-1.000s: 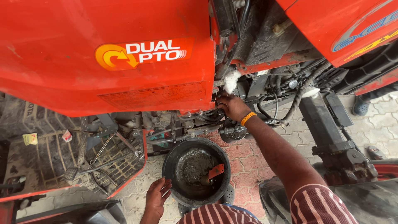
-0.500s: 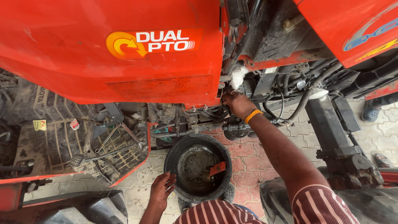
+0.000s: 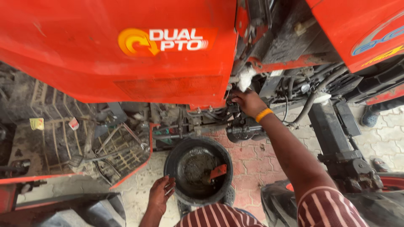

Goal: The person works underneath the engine of a red tractor, using a wrench to loosen and remove a bolt while a second person assists by holding the engine cover open. The person then uses a socket wrench to further work on the engine components.

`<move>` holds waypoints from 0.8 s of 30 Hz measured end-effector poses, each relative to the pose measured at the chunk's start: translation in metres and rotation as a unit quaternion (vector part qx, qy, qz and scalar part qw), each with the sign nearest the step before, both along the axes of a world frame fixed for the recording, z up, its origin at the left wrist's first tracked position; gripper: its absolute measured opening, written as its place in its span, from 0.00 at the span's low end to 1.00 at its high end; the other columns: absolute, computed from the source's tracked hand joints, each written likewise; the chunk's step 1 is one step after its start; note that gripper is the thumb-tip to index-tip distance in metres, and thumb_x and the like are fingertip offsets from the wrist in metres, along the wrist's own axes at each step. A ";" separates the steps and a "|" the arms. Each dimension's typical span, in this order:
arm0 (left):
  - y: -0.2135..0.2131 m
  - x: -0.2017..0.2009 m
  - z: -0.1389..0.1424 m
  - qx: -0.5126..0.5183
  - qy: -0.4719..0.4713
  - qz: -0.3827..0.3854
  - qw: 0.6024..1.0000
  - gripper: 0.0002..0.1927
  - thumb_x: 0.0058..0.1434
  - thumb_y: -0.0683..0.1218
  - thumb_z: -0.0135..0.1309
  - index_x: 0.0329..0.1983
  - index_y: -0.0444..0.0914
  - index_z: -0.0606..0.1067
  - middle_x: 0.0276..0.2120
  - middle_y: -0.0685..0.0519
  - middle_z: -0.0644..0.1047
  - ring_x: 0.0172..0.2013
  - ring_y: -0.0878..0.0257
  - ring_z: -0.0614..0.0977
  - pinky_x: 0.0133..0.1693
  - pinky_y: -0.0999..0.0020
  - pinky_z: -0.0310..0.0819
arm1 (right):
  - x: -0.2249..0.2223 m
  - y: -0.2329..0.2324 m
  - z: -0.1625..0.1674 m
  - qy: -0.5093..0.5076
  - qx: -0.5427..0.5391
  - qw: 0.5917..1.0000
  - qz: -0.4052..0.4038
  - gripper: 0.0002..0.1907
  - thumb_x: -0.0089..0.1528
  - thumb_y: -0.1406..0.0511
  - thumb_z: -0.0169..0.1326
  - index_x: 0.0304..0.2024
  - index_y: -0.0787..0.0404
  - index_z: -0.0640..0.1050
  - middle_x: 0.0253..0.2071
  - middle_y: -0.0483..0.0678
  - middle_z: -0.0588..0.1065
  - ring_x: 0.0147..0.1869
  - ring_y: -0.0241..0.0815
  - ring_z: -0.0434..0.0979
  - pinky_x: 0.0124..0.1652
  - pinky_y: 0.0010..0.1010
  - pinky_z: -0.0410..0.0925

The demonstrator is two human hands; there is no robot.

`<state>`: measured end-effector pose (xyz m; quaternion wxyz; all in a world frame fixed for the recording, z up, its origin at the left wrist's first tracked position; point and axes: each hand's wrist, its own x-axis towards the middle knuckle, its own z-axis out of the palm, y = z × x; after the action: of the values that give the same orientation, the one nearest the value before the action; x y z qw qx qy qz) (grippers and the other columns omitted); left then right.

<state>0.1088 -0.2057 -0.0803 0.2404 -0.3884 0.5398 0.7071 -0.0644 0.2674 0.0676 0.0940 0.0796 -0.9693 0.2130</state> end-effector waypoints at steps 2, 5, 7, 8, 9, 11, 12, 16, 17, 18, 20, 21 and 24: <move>0.003 -0.003 0.005 -0.002 0.017 -0.009 1.000 0.14 0.65 0.51 0.58 0.48 0.40 0.74 0.43 0.50 0.83 0.45 0.59 0.82 0.48 0.59 0.74 | 0.012 -0.002 0.007 0.019 -0.096 0.994 -0.048 0.13 0.67 0.61 0.59 0.50 0.60 0.83 0.33 0.57 0.80 0.34 0.50 0.79 0.40 0.40 0.73; 0.009 -0.004 0.020 0.022 0.082 -0.044 0.995 0.17 0.63 0.51 0.58 0.50 0.38 0.76 0.44 0.50 0.83 0.45 0.60 0.83 0.47 0.60 0.74 | 0.059 -0.034 0.002 0.054 -0.261 0.963 -0.038 0.09 0.64 0.64 0.62 0.44 0.62 0.82 0.40 0.51 0.81 0.40 0.39 0.82 0.40 0.31 0.75; 0.015 -0.004 0.033 0.046 0.109 -0.085 0.989 0.19 0.62 0.52 0.58 0.53 0.38 0.77 0.45 0.52 0.83 0.45 0.61 0.84 0.47 0.61 0.76 | 0.089 -0.073 -0.007 0.038 -0.362 0.931 0.042 0.09 0.62 0.67 0.63 0.45 0.62 0.81 0.44 0.48 0.80 0.46 0.36 0.82 0.43 0.26 0.77; 0.019 -0.004 0.041 0.072 0.125 -0.111 0.983 0.21 0.63 0.53 0.58 0.55 0.38 0.77 0.45 0.50 0.82 0.44 0.60 0.84 0.47 0.61 0.78 | 0.101 -0.096 -0.011 -0.002 -0.402 0.913 0.063 0.11 0.61 0.69 0.65 0.45 0.63 0.81 0.44 0.47 0.80 0.47 0.35 0.81 0.42 0.26 0.77; 0.024 -0.006 0.048 0.097 0.140 -0.136 0.976 0.22 0.64 0.54 0.59 0.56 0.38 0.76 0.44 0.49 0.82 0.43 0.59 0.84 0.48 0.60 0.80 | 0.109 -0.121 -0.014 -0.041 -0.398 0.914 0.066 0.11 0.59 0.69 0.65 0.45 0.63 0.81 0.44 0.47 0.81 0.44 0.36 0.81 0.40 0.27 0.76; 0.032 -0.010 0.062 0.125 0.146 -0.153 0.969 0.22 0.64 0.56 0.55 0.58 0.43 0.75 0.47 0.54 0.83 0.45 0.62 0.85 0.48 0.62 0.80 | 0.116 -0.173 -0.017 -0.110 -0.385 0.914 0.072 0.11 0.57 0.69 0.66 0.43 0.63 0.83 0.43 0.47 0.81 0.39 0.37 0.80 0.35 0.29 0.74; 0.035 -0.014 0.068 0.151 0.153 -0.133 0.968 0.22 0.65 0.56 0.54 0.57 0.40 0.75 0.46 0.52 0.83 0.45 0.61 0.85 0.48 0.62 0.80 | 0.116 -0.198 -0.015 -0.112 -0.379 0.913 0.101 0.12 0.57 0.69 0.67 0.43 0.63 0.82 0.42 0.48 0.81 0.40 0.38 0.81 0.37 0.30 0.74; 0.025 -0.026 0.082 0.210 0.206 -0.013 0.956 0.20 0.68 0.56 0.53 0.52 0.36 0.77 0.42 0.52 0.82 0.41 0.61 0.85 0.44 0.63 0.83 | 0.115 -0.279 0.006 -0.089 -0.262 0.947 0.164 0.15 0.54 0.68 0.67 0.44 0.62 0.82 0.42 0.50 0.80 0.46 0.46 0.81 0.44 0.36 0.74; 0.014 -0.029 0.082 0.198 0.200 0.005 0.960 0.18 0.68 0.54 0.54 0.51 0.36 0.78 0.40 0.50 0.82 0.39 0.60 0.85 0.43 0.63 0.83 | 0.114 -0.294 0.012 -0.076 -0.210 0.960 0.168 0.16 0.53 0.68 0.67 0.44 0.61 0.82 0.43 0.50 0.80 0.47 0.48 0.81 0.46 0.38 0.74; 0.001 -0.031 0.082 0.188 0.194 0.021 0.963 0.16 0.68 0.52 0.55 0.49 0.36 0.78 0.39 0.49 0.82 0.37 0.60 0.85 0.41 0.64 0.84 | 0.114 -0.305 0.016 -0.059 -0.207 0.957 0.196 0.17 0.54 0.68 0.66 0.46 0.61 0.82 0.45 0.51 0.80 0.48 0.50 0.81 0.47 0.39 0.74; -0.024 -0.035 0.076 0.157 0.191 0.037 0.968 0.12 0.67 0.49 0.56 0.46 0.36 0.78 0.35 0.47 0.83 0.33 0.59 0.85 0.38 0.64 0.83 | 0.116 -0.318 0.020 -0.029 -0.196 0.949 0.244 0.20 0.55 0.67 0.65 0.50 0.61 0.80 0.49 0.52 0.80 0.51 0.54 0.81 0.50 0.41 0.74; -0.040 -0.038 0.072 0.136 0.194 0.037 0.971 0.11 0.66 0.48 0.56 0.44 0.35 0.78 0.34 0.46 0.83 0.31 0.58 0.85 0.36 0.63 0.83 | 0.118 -0.320 0.018 -0.039 -0.184 0.947 0.259 0.22 0.55 0.67 0.66 0.52 0.61 0.79 0.50 0.53 0.79 0.51 0.53 0.80 0.49 0.41 0.74; -0.091 -0.050 0.053 0.125 0.173 0.095 0.972 0.10 0.67 0.46 0.56 0.42 0.33 0.79 0.33 0.45 0.83 0.30 0.59 0.84 0.34 0.64 0.81 | 0.127 -0.313 -0.006 -0.155 -0.199 0.945 0.206 0.26 0.56 0.65 0.67 0.57 0.60 0.77 0.48 0.54 0.79 0.47 0.50 0.80 0.44 0.38 0.74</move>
<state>0.0590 -0.2964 -0.0270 0.1220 -0.2764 0.4416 0.8448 0.0630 -0.0459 0.0611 -0.0896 0.2234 -0.8722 0.4257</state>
